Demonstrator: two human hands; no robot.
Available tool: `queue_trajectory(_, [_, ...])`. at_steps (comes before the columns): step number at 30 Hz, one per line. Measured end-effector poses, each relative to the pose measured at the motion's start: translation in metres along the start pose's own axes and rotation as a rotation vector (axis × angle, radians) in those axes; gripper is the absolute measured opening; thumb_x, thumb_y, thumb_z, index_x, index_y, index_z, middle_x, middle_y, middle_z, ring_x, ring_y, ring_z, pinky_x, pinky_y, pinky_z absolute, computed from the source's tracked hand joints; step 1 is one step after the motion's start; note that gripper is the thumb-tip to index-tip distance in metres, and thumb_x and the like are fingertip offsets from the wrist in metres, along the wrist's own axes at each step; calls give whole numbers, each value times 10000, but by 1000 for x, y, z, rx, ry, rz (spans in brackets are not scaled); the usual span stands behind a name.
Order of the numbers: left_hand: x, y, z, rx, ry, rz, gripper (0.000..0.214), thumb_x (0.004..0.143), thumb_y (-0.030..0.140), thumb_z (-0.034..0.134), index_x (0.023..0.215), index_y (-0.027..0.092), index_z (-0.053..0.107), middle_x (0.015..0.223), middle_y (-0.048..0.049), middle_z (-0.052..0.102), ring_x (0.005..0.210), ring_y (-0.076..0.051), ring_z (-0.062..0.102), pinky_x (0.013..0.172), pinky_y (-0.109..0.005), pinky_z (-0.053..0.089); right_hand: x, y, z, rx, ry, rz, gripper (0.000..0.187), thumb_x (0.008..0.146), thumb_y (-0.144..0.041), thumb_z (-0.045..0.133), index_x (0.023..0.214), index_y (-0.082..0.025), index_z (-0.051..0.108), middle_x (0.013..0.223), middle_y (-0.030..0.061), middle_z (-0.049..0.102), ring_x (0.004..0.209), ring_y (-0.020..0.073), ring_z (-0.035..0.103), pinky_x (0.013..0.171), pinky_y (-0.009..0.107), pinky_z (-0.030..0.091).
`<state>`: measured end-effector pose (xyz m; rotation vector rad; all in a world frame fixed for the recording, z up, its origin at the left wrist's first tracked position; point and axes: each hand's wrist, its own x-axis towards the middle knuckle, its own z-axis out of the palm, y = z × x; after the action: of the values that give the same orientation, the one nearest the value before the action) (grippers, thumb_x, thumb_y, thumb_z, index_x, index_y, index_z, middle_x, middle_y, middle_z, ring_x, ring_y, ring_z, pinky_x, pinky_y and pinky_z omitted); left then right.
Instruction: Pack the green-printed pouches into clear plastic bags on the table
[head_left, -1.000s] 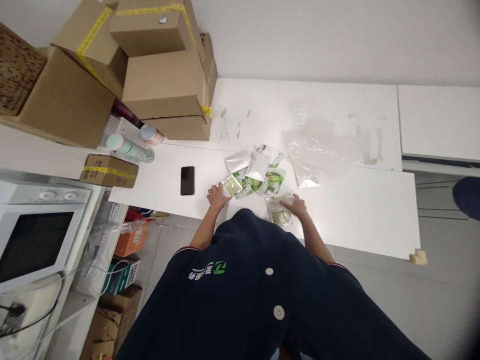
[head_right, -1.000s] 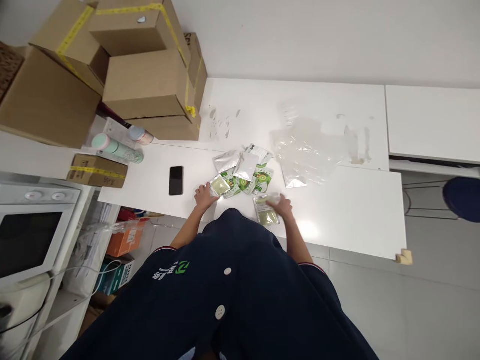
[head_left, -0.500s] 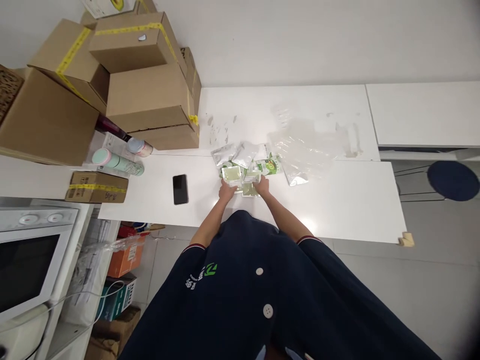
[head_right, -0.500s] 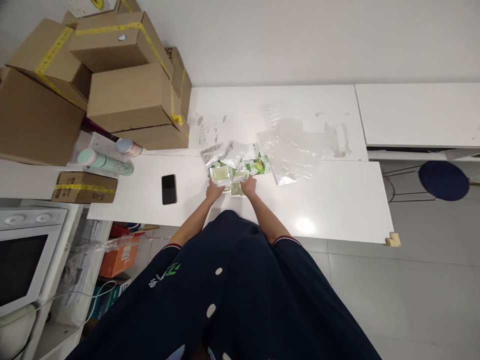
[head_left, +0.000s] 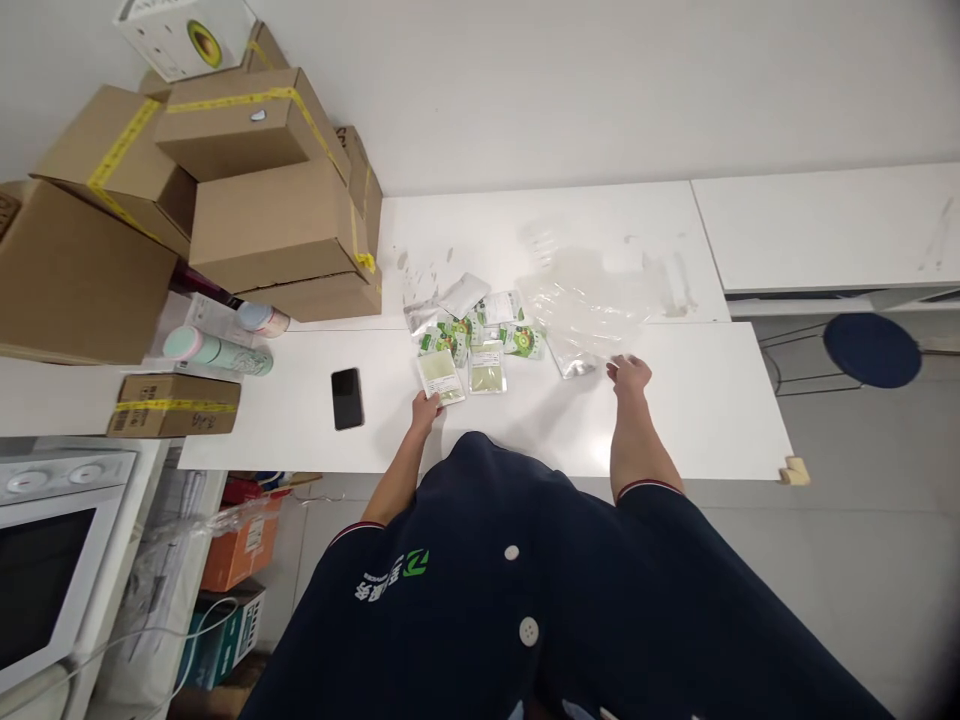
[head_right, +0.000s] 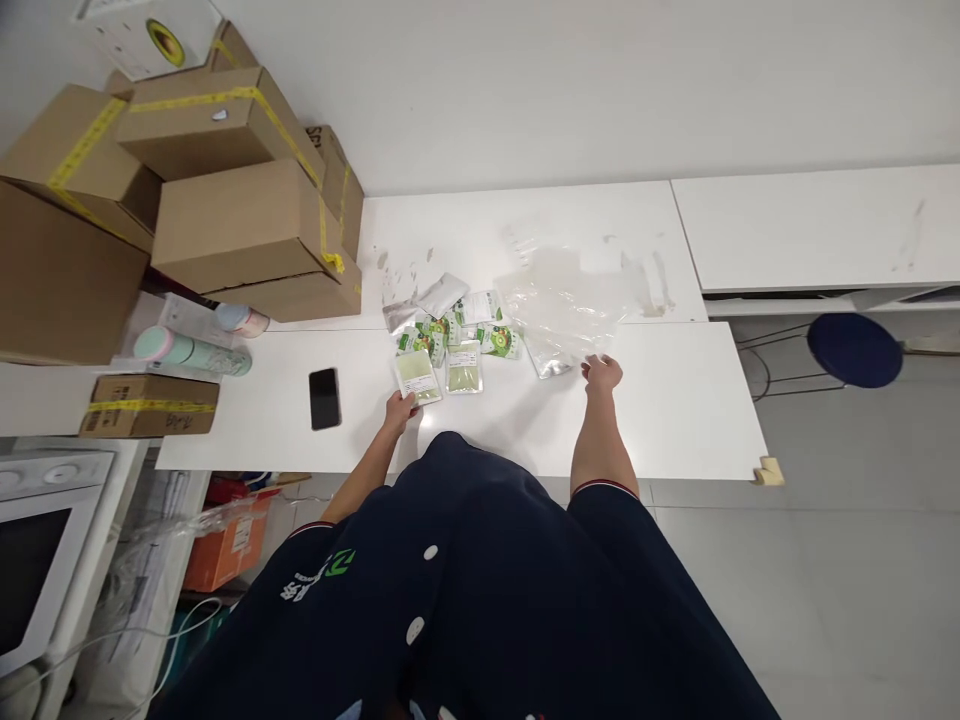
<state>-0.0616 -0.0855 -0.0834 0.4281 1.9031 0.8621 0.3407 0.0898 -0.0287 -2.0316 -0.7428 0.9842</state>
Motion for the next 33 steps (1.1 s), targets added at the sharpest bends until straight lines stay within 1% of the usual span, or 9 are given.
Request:
queue_trajectory(3, [-1, 0, 0, 62, -11, -24, 433, 842, 306, 583, 1227, 122, 515, 1226, -160, 625, 843, -160, 678, 722, -279, 528, -8, -14, 3, 74, -3, -51, 86, 800, -231, 553, 848, -159, 549, 698, -15, 560, 591, 104, 532, 634, 271, 508])
queue_trajectory(8, [-9, 8, -15, 336, 98, 17, 604, 787, 306, 655, 1334, 144, 456, 1225, -178, 616, 1112, -271, 619, 910, -369, 479, -48, -57, -21, -158, 98, -687, 183, 828, -351, 582, 750, -186, 579, 817, 26, 558, 749, 149, 539, 821, 368, 496])
queue_trajectory(12, [-29, 39, -12, 387, 160, 221, 428, 831, 327, 601, 1231, 179, 568, 1206, -143, 621, 1101, -249, 614, 951, -369, 468, -88, -101, -49, -175, 128, -917, 240, 865, -407, 573, 732, -211, 539, 924, 64, 535, 914, 205, 536, 894, 424, 457])
queue_trajectory(15, [-61, 82, 2, 53, -104, 302, 365, 833, 429, 619, 1116, 200, 637, 1083, -96, 659, 917, -203, 655, 818, -343, 529, -125, -117, -44, -170, -24, -1057, 281, 868, -414, 586, 679, -225, 497, 957, 75, 548, 971, 230, 528, 877, 427, 458])
queue_trajectory(19, [-103, 134, 24, -337, -754, 230, 623, 775, 586, 670, 1307, 292, 531, 1135, -82, 631, 856, -188, 670, 729, -351, 556, -177, -98, 0, -347, -440, -1291, 284, 881, -401, 584, 657, -233, 537, 918, 71, 595, 890, 226, 534, 787, 390, 460])
queue_trajectory(21, [-110, 144, 36, -385, -807, 116, 632, 765, 631, 657, 1282, 288, 541, 983, -53, 638, 713, -154, 656, 627, -307, 544, -198, -75, 26, -482, -665, -1391, 267, 912, -381, 547, 688, -244, 590, 840, 59, 606, 829, 220, 530, 765, 380, 442])
queue_trajectory(23, [-108, 140, 46, -346, -698, -5, 561, 766, 612, 670, 1165, 224, 602, 796, -19, 597, 551, -110, 586, 505, -245, 479, -212, -51, 44, -583, -825, -1428, 268, 931, -384, 517, 724, -251, 622, 804, 50, 611, 810, 221, 534, 749, 370, 431])
queue_trajectory(26, [-100, 120, 55, -250, -558, -110, 437, 767, 519, 712, 977, 142, 641, 703, -9, 553, 489, -90, 535, 447, -215, 414, -221, -19, 53, -594, -933, -1319, 287, 911, -447, 530, 728, -250, 630, 779, 38, 613, 761, 211, 558, 709, 343, 433])
queue_trajectory(33, [-106, 92, 55, -102, -766, -58, 549, 696, 510, 772, 1152, 229, 652, 701, 21, 573, 551, -87, 520, 525, -216, 425, -219, 9, 40, -465, -955, -1081, 415, 821, -639, 536, 658, -259, 573, 659, 5, 589, 568, 164, 518, 551, 280, 356])
